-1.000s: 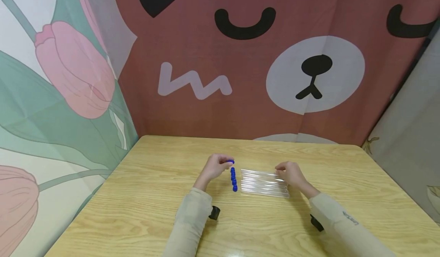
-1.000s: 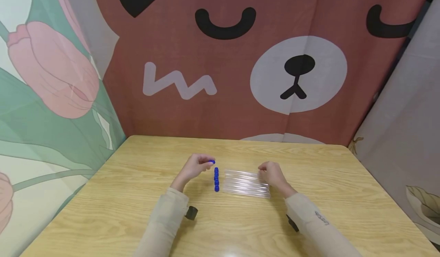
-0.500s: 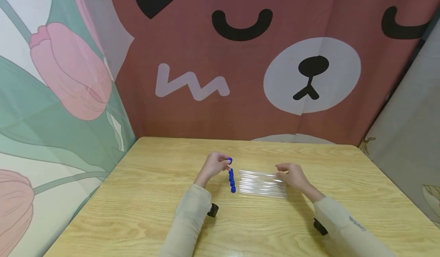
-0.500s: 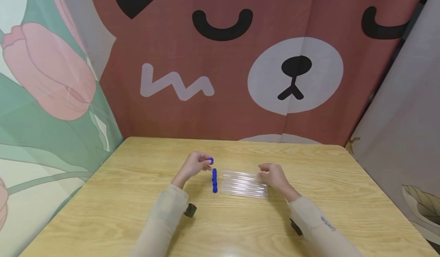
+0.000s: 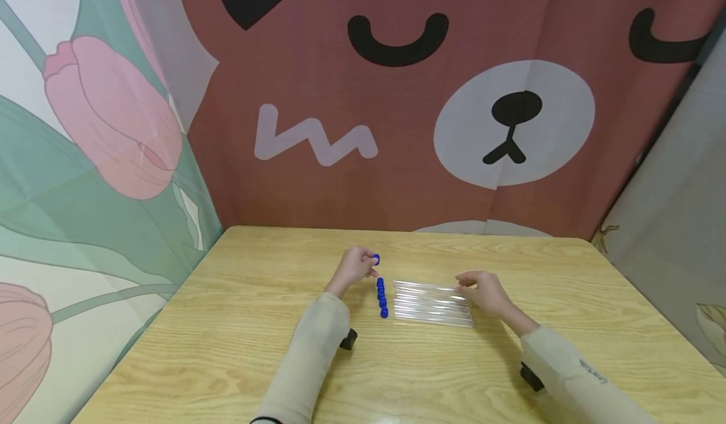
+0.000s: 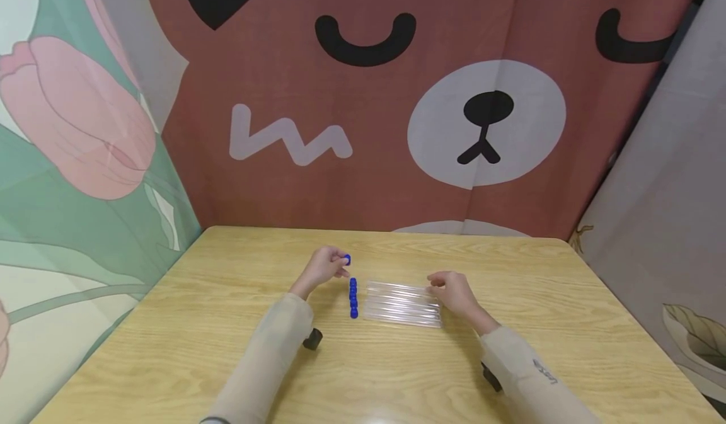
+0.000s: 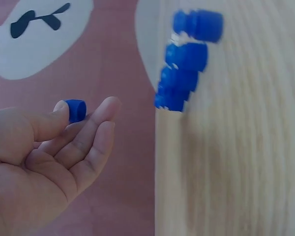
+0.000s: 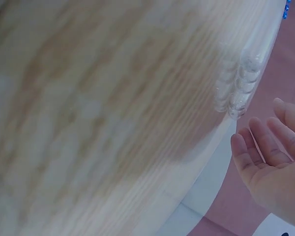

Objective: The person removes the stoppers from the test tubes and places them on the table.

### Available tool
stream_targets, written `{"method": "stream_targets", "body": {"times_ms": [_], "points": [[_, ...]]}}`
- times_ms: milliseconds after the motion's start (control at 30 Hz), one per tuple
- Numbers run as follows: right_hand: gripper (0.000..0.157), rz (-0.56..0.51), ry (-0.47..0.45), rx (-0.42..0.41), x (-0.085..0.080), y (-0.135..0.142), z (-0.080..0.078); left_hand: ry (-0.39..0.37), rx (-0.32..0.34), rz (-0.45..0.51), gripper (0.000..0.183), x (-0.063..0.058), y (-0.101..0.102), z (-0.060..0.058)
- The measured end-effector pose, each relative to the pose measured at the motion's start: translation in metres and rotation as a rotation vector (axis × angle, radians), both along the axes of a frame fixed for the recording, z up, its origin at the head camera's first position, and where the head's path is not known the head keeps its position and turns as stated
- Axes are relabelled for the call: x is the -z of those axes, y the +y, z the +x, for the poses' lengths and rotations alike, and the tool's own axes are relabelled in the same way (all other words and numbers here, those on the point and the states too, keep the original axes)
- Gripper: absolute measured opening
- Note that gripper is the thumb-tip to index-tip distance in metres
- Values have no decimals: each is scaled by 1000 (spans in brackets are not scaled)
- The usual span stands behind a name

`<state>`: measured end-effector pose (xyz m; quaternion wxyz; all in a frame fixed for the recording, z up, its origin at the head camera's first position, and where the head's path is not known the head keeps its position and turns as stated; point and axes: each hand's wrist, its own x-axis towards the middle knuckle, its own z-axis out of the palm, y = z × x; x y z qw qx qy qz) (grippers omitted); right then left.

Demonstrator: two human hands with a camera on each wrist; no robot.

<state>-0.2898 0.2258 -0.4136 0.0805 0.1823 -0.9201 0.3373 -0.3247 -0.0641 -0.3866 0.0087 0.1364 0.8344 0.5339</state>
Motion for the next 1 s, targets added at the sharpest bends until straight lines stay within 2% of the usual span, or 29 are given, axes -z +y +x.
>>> {"method": "stream_targets", "body": {"times_ms": [367,667,1000], "points": [[20,28,-3,-5,2,-1,0,0,-41,-72,13,15,2,-16],[16,12,19,-31,2,-4,1,84,-24,-254,11,19,1,-16],[16,13,-12,-34,2,-2,1,87,3,-276,8,20,3,-19]]}}
